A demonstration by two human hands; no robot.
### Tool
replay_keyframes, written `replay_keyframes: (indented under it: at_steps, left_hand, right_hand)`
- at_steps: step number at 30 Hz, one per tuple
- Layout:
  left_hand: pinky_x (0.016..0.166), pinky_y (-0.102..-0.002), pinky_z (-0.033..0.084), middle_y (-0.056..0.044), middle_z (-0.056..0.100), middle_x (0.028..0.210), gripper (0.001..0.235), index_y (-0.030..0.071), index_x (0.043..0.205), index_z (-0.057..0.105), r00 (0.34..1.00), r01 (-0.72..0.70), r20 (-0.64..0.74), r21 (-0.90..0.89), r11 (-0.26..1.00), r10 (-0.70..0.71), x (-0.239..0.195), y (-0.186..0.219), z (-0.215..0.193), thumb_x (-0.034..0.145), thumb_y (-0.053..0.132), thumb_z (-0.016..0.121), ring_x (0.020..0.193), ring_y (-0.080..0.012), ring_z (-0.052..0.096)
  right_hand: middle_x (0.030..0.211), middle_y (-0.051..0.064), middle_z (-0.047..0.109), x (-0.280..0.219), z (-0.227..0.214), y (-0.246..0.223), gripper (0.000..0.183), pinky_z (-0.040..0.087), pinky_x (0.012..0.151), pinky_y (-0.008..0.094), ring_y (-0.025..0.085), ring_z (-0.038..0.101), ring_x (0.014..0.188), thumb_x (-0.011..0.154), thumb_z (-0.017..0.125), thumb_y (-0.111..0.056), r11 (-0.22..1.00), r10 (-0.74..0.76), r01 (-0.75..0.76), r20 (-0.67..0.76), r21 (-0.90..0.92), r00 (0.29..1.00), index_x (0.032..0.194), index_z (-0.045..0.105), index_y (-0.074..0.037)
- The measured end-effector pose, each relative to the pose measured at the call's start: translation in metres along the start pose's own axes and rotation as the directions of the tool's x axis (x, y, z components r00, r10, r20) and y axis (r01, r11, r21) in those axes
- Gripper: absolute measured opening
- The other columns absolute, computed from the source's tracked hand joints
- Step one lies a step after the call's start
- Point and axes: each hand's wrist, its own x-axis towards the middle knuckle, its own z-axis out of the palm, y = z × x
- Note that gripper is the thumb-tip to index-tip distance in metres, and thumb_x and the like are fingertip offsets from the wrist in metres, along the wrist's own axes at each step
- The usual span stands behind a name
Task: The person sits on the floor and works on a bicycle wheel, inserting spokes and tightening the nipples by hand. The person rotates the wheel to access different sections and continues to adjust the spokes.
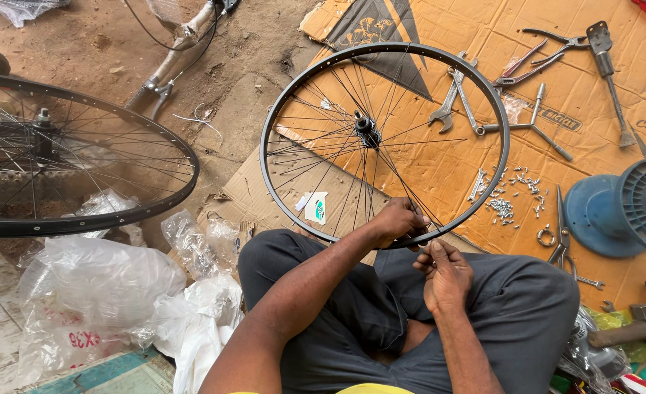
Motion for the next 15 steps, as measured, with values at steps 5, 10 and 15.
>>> replay_keyframes:
  at_steps: [5,10,15]
  left_hand:
    - [0.052,-0.041,0.064,-0.018,0.069,0.08,0.022,0.0,0.098,0.052,0.998,-0.043,0.034,-0.003,0.999,0.043,0.004,-0.001,-0.001,0.095,0.012,0.07,0.068,-0.0252,0.074]
    - [0.051,-0.04,0.063,-0.017,0.069,0.081,0.018,0.0,0.098,0.052,0.997,-0.07,0.026,-0.037,0.997,0.071,0.007,-0.008,0.001,0.096,0.01,0.067,0.068,-0.0241,0.073]
    - [0.05,-0.04,0.064,-0.017,0.069,0.081,0.016,-0.001,0.097,0.052,0.997,-0.079,0.008,-0.052,0.996,0.079,0.008,-0.012,0.003,0.097,0.008,0.066,0.065,-0.0241,0.073]
  right_hand:
    - [0.089,0.011,0.071,0.003,-0.002,0.009,0.013,0.058,0.067,0.028,0.016,0.068,0.076,0.097,0.068,-0.001,0.983,-0.13,0.127,-0.012,-0.13,0.991,0.108,0.071,0.003]
    - [0.091,0.011,0.072,0.015,-0.007,0.018,0.012,0.057,0.067,0.026,0.015,0.068,0.076,0.092,0.069,0.006,0.974,-0.213,0.211,-0.014,-0.077,0.977,0.104,0.071,0.003]
    - [0.092,0.008,0.068,0.026,-0.005,0.024,0.015,0.045,0.065,0.024,0.012,0.058,0.074,0.087,0.077,0.013,0.913,-0.359,0.346,-0.019,-0.217,0.933,0.098,0.07,0.005]
